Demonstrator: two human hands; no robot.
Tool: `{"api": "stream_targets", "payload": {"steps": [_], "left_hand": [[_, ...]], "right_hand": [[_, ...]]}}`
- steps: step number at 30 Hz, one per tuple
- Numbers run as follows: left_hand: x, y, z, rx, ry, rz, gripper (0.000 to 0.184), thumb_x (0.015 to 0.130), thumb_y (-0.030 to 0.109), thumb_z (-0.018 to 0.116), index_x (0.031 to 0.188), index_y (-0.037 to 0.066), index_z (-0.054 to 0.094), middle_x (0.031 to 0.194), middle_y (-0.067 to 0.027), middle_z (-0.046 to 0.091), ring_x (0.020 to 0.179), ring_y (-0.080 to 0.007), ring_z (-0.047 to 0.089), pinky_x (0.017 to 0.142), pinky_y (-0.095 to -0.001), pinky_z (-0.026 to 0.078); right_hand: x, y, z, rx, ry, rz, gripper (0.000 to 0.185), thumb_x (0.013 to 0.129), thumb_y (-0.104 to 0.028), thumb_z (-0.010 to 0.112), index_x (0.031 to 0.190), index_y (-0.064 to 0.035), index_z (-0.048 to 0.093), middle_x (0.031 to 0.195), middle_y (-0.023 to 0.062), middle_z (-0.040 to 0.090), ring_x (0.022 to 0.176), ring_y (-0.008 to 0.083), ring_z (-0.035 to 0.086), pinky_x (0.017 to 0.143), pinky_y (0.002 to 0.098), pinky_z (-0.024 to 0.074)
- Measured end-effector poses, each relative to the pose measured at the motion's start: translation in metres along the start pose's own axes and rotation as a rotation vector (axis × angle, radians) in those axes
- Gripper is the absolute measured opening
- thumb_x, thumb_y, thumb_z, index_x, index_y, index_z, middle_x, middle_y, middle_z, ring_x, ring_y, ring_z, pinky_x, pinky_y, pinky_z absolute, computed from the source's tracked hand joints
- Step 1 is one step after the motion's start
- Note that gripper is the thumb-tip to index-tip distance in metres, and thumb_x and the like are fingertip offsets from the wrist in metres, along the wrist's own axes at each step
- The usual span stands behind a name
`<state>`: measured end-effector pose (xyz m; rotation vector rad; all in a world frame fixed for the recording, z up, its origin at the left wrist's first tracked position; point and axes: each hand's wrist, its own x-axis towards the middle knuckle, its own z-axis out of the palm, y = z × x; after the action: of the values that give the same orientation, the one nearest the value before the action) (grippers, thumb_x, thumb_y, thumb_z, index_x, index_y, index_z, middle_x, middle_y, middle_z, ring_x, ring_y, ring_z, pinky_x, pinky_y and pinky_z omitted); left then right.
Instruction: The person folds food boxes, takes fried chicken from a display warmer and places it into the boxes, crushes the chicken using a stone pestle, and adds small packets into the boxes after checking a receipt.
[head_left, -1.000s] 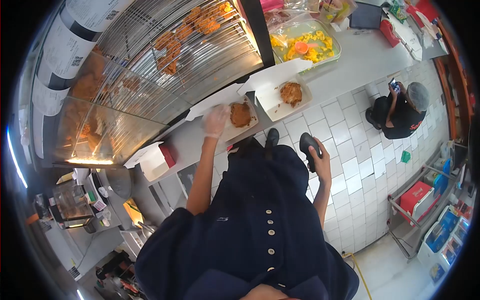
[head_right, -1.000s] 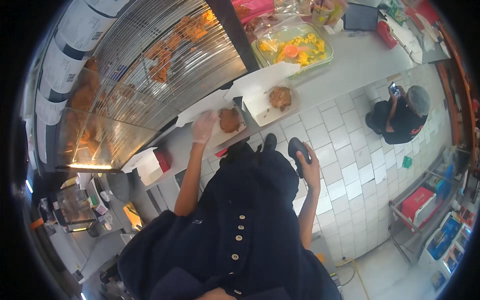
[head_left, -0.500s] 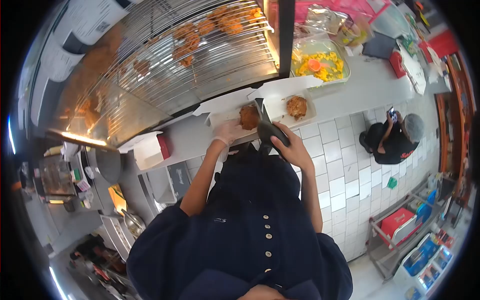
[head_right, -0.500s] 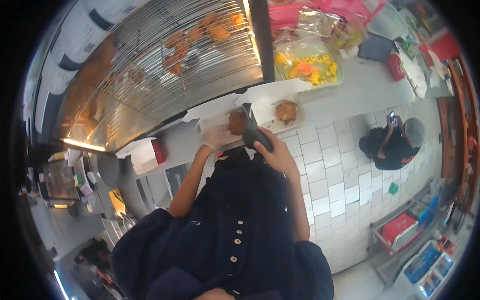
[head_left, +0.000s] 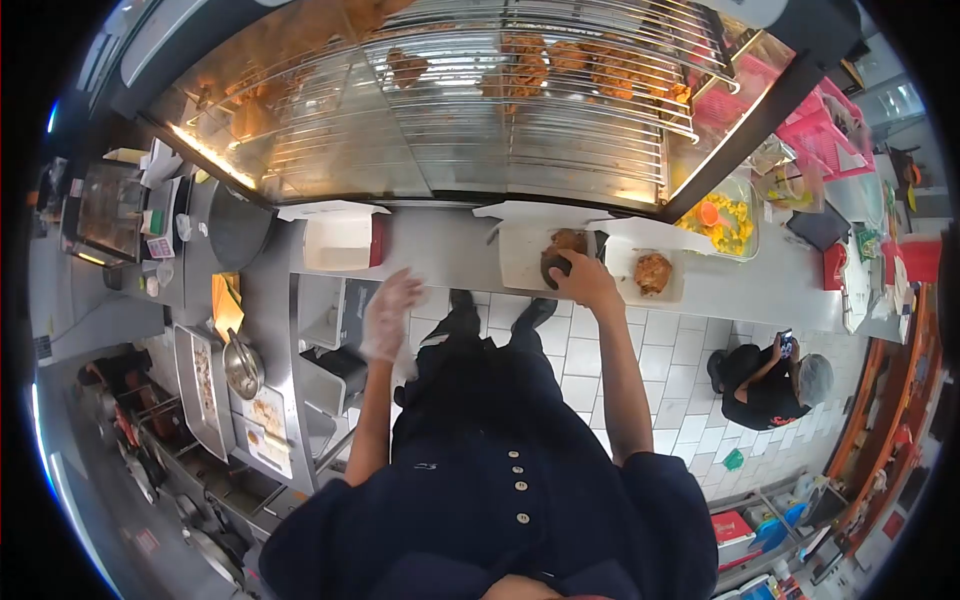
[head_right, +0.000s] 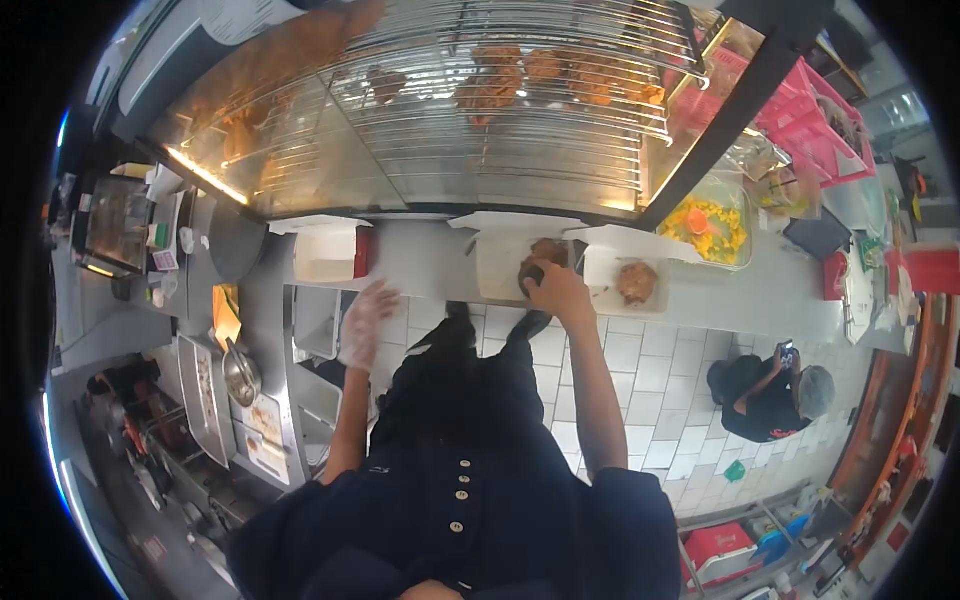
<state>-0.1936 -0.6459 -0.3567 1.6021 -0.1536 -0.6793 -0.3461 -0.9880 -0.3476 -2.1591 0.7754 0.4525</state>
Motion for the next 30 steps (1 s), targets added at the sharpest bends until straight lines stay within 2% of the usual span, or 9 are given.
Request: {"api": "stream_targets", "payload": {"steps": [3,5,9,12,15,19,21,27,30], "left_hand": [[-0.047,-0.009,-0.074,-0.819,0.042,-0.015,0.081,0.096,0.072,0.032,0.154,0.015,0.033,0.145,-0.0185,0.05,0.135,-0.0338,0.048,0.107,-0.0542,0.041],[-0.068,-0.013,-0.114,-0.957,0.508,-0.152,0.088,0.091,0.081,0.028,0.155,0.02,0.031,0.154,-0.0191,0.039,0.146,-0.0376,0.033,0.109,-0.061,0.034],[-0.092,-0.038,-0.246,-0.209,-0.146,-0.411,0.086,0.094,0.076,0.03,0.158,0.019,0.023,0.159,-0.018,0.03,0.15,-0.0384,0.023,0.114,-0.0594,0.029],[-0.082,-0.01,-0.343,-1.369,0.394,-0.19,0.081,0.097,0.067,0.039,0.158,0.016,0.026,0.16,-0.0152,0.031,0.15,-0.0364,0.022,0.118,-0.0568,0.022],[-0.056,-0.026,-0.41,-0.83,0.61,0.101,0.066,0.1,0.053,0.049,0.15,0.01,0.04,0.156,-0.0132,0.038,0.145,-0.035,0.032,0.117,-0.0557,0.027],[-0.072,0.019,-0.438,-0.608,-0.149,0.253,0.058,0.105,0.043,0.048,0.149,0.007,0.039,0.147,-0.0105,0.045,0.137,-0.0281,0.042,0.113,-0.0529,0.035],[-0.054,-0.029,-0.466,-0.743,0.873,0.148,0.055,0.104,0.034,0.052,0.148,0.004,0.038,0.142,-0.0177,0.051,0.133,-0.035,0.049,0.112,-0.0477,0.04],[-0.053,0.009,-0.494,-0.551,0.488,0.187,0.057,0.107,0.035,0.042,0.153,0.007,0.025,0.153,-0.0147,0.035,0.142,-0.0312,0.034,0.117,-0.0452,0.028],[0.007,0.054,-0.528,-0.305,0.554,0.397,0.058,0.108,0.035,0.037,0.156,0.009,0.018,0.158,-0.0132,0.026,0.146,-0.0292,0.027,0.12,-0.044,0.022]], "right_hand": [[-0.002,0.015,0.028,-0.084,0.146,-0.023,0.052,0.093,-0.038,0.061,0.136,-0.0097,0.057,0.088,0.0195,0.071,0.063,0.0294,0.066,0.067,0.0415,0.0555],[-0.025,0.006,0.031,-0.027,0.196,-0.044,0.053,0.093,-0.037,0.062,0.138,-0.0093,0.055,0.081,0.0171,0.071,0.054,0.0245,0.065,0.061,0.0381,0.0553],[-0.089,-0.112,0.008,0.24,-0.01,0.022,0.054,0.094,-0.036,0.066,0.14,-0.0102,0.054,0.085,0.0142,0.071,0.058,0.0166,0.064,0.059,0.0326,0.053],[-0.084,-0.182,0.057,0.334,-0.182,-0.074,0.054,0.096,-0.036,0.066,0.143,-0.0126,0.051,0.104,0.0141,0.069,0.075,0.0133,0.065,0.066,0.0311,0.0531],[-0.036,-0.24,0.15,0.325,-0.168,-0.412,0.063,0.094,-0.036,0.07,0.146,-0.0111,0.046,0.121,0.0137,0.064,0.076,0.0161,0.064,0.068,0.0311,0.053],[0.022,-0.363,0.248,0.606,-0.325,-0.418,0.072,0.09,-0.029,0.075,0.148,-0.0068,0.039,0.131,0.0184,0.056,0.075,0.0168,0.064,0.064,0.0317,0.0541],[0.037,-0.429,0.27,0.809,-0.519,-0.256,0.078,0.089,-0.024,0.075,0.151,-0.0052,0.032,0.123,0.016,0.058,0.089,0.0178,0.064,0.07,0.0309,0.0533],[0.155,-0.562,0.376,0.249,0.139,-0.848,0.083,0.087,-0.012,0.071,0.154,-0.007,0.023,0.127,0.0255,0.056,0.104,0.0309,0.064,0.081,0.0413,0.0542],[0.178,-0.614,0.388,-0.265,0.167,-0.578,0.086,0.081,-0.005,0.069,0.154,-0.0083,0.025,0.121,0.0271,0.055,0.108,0.0411,0.059,0.089,0.0476,0.0507]]}}
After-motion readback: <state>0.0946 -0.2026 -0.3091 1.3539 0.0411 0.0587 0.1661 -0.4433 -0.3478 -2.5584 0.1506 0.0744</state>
